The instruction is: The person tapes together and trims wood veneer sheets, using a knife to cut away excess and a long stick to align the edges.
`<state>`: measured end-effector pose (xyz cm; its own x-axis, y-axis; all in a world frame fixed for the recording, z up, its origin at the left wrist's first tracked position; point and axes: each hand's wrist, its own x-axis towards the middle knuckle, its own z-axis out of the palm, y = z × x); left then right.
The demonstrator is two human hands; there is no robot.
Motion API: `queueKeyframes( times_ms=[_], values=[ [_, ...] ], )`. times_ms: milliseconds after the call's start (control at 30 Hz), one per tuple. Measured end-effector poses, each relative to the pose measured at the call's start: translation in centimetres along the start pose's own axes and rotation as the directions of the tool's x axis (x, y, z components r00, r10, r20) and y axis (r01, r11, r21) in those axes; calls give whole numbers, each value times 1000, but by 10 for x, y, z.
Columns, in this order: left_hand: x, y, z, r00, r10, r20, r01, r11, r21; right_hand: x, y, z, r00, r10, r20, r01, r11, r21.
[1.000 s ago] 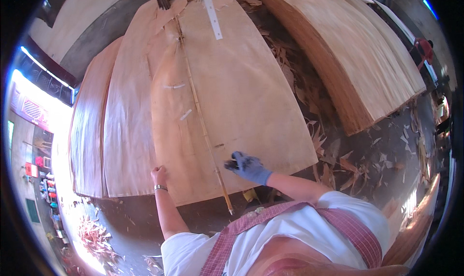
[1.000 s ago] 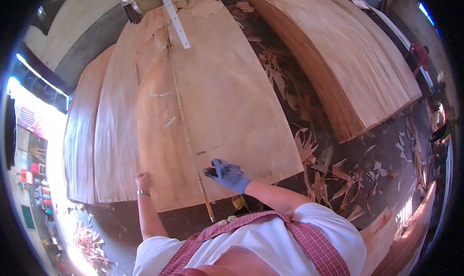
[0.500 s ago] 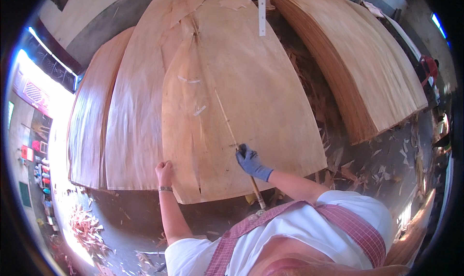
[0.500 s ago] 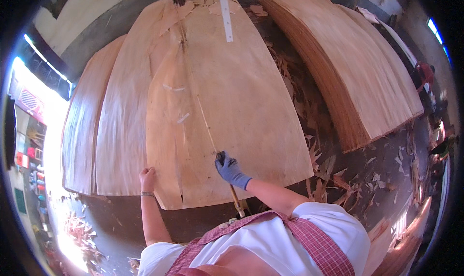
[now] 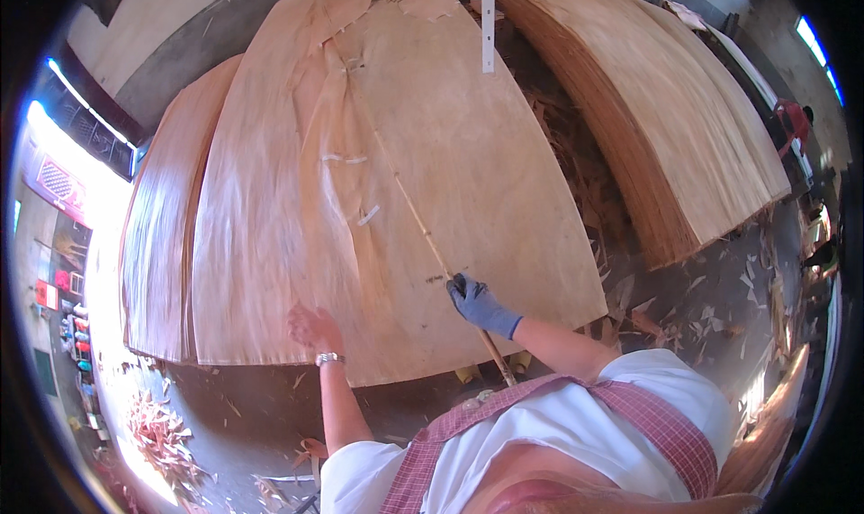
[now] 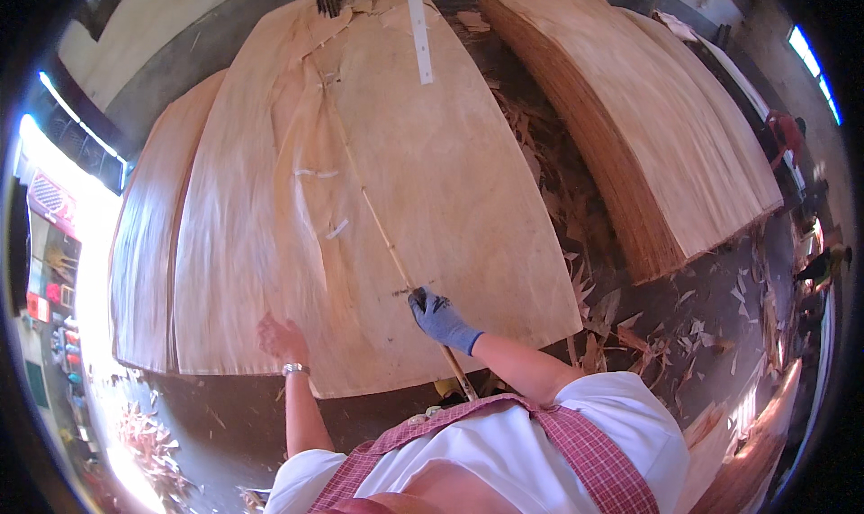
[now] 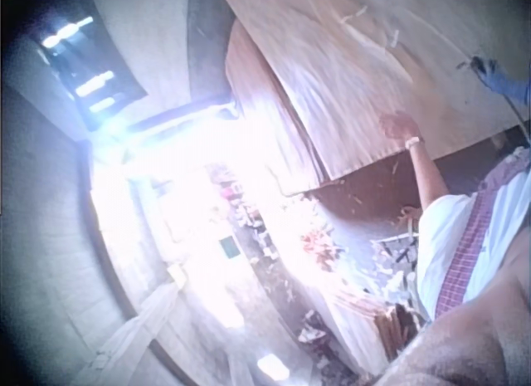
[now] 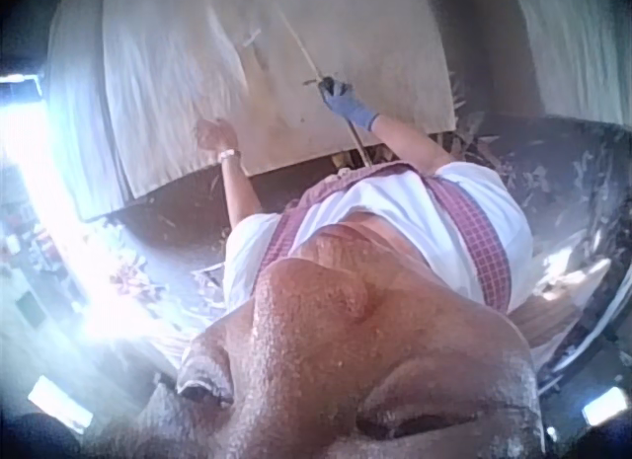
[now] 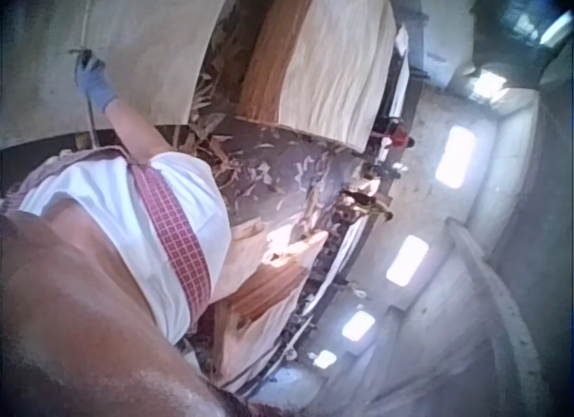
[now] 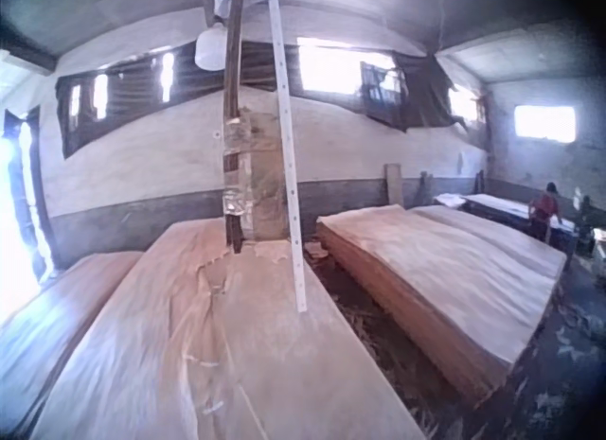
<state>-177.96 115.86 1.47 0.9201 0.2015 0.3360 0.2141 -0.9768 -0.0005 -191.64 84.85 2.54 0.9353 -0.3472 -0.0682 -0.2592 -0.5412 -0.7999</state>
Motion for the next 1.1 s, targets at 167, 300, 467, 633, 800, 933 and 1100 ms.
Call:
queueKeyframes(
  times_ms=[167, 300, 467, 633, 800, 933, 1100],
  values=[
    [-60, 63, -42, 822, 513, 249, -437, 847, -302, 13, 1, 6, 996, -81, -33, 84, 994, 74],
    [-59, 76, -57, 766, 362, 531, -302, 932, -200, 1, -2, -7, 997, -69, -19, 70, 997, 15],
    [-58, 75, -51, 754, 350, 556, -292, 937, -194, 1, 9, -27, 1000, 18, -20, -14, 987, 162],
    [-66, 106, -66, 826, 240, 511, -208, 971, -120, -29, 83, -85, 906, -313, -286, 257, 941, -218],
    [-157, 216, -73, 788, 588, 182, -520, 794, -315, -74, 165, -193, 969, 18, -248, -11, 1000, 28],
    [-229, 305, -108, 695, 556, 456, -477, 831, -286, -112, 251, -291, 900, -115, -421, 99, 993, -60],
    [-220, 315, -101, 660, 484, 575, -458, 866, -203, -148, 373, -467, 908, 63, -414, -159, 966, -203]
  ],
)
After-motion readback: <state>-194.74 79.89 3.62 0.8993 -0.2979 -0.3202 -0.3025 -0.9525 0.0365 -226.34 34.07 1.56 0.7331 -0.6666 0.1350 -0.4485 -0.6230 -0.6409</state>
